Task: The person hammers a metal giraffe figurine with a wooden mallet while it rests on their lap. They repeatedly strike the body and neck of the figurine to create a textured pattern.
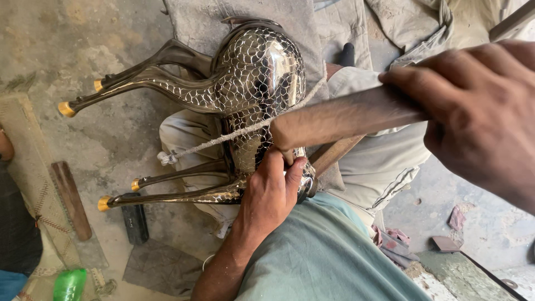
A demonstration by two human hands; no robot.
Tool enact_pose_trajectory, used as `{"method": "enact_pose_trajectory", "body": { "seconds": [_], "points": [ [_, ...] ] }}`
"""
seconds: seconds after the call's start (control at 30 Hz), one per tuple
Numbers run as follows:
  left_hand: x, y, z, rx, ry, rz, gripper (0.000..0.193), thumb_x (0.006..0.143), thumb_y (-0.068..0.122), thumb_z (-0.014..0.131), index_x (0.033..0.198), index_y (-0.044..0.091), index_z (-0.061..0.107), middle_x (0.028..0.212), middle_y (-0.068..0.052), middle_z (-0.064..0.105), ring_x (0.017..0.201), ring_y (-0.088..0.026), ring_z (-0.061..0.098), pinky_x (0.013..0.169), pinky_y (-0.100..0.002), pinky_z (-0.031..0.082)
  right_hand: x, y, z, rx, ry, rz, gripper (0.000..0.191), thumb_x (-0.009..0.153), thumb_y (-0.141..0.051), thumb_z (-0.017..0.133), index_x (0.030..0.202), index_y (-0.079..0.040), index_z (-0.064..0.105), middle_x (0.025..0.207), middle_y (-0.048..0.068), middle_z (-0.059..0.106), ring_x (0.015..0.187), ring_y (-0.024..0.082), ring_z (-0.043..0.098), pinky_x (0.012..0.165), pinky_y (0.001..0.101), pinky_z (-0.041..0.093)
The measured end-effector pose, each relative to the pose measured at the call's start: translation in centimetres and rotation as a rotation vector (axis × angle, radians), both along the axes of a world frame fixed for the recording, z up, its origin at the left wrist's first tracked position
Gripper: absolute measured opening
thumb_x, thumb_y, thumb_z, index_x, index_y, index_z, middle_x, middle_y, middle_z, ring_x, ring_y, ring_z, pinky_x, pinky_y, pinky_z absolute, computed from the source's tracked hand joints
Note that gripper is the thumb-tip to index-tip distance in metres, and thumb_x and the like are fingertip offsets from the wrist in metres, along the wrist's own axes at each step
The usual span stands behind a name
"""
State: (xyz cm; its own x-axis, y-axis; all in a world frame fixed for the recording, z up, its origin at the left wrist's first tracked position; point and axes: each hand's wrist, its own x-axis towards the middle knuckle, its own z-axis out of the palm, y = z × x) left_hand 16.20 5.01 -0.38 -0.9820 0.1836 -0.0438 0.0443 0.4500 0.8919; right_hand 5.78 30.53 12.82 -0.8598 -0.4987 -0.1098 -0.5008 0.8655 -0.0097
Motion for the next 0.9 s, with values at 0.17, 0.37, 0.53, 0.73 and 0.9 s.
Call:
{"method": "enact_pose_trajectory", "body": {
  "seconds": [0.17, 0.37, 0.53, 0.73, 0.9],
  "points": [
    [0.0, 0.0, 0.0, 0.019, 0.113, -0.002, 0.023, 0.107, 0.016, 0.063, 0.111, -0.002, 0.049, 0.091, -0.013, 0.06, 0.074, -0.027, 0.066, 0.063, -0.041, 0.054, -0.1, -0.8, 0.5, -0.18, -0.212, -0.379, 0.052, 0.085, -0.01, 0.076, 0.131, -0.01, 0.053, 0.107, 0.006, 0.072, 0.093, 0.022, 0.07, 0.086, 0.0415, 0.06],
    [0.0, 0.2, -0.2, 0.072, 0.092, -0.01, 0.025, 0.108, 0.016, 0.059, 0.118, -0.004, 0.049, 0.09, -0.013, 0.059, 0.072, -0.025, 0.068, 0.061, -0.037, 0.057, 0.4, -0.4, 0.3, -0.366, -0.138, -0.152, 0.057, 0.085, 0.004, 0.069, 0.139, -0.008, 0.055, 0.114, 0.016, 0.066, 0.098, 0.029, 0.069, 0.082, 0.0397, 0.06],
    [-0.1, 0.1, 0.0, 0.025, 0.193, -0.003, 0.023, 0.108, 0.016, 0.061, 0.114, -0.003, 0.049, 0.097, -0.016, 0.062, 0.078, -0.028, 0.068, 0.064, -0.04, 0.056, -0.2, -2.4, 2.1, -0.041, 0.034, -0.039, 0.06, 0.076, -0.001, 0.074, 0.134, -0.014, 0.062, 0.104, 0.011, 0.071, 0.092, 0.028, 0.071, 0.083, 0.0427, 0.061],
    [0.0, 0.2, 0.0, 0.024, 0.104, -0.007, 0.028, 0.106, 0.018, 0.062, 0.119, -0.004, 0.05, 0.094, -0.016, 0.063, 0.076, -0.029, 0.068, 0.063, -0.04, 0.055, 0.2, -2.7, 2.8, 0.011, 0.011, -0.095, 0.062, 0.074, -0.005, 0.075, 0.134, -0.018, 0.064, 0.108, 0.005, 0.07, 0.097, 0.024, 0.069, 0.088, 0.0389, 0.056],
    [0.2, 0.2, -0.1, 0.02, 0.106, -0.001, 0.023, 0.106, 0.019, 0.064, 0.107, 0.0, 0.05, 0.091, -0.014, 0.063, 0.075, -0.029, 0.068, 0.063, -0.041, 0.054, 2.3, 0.1, 1.6, 0.091, -0.018, -0.133, 0.06, 0.077, -0.011, 0.076, 0.135, -0.022, 0.065, 0.108, 0.0, 0.069, 0.094, 0.019, 0.067, 0.088, 0.0334, 0.053]
  ]
}}
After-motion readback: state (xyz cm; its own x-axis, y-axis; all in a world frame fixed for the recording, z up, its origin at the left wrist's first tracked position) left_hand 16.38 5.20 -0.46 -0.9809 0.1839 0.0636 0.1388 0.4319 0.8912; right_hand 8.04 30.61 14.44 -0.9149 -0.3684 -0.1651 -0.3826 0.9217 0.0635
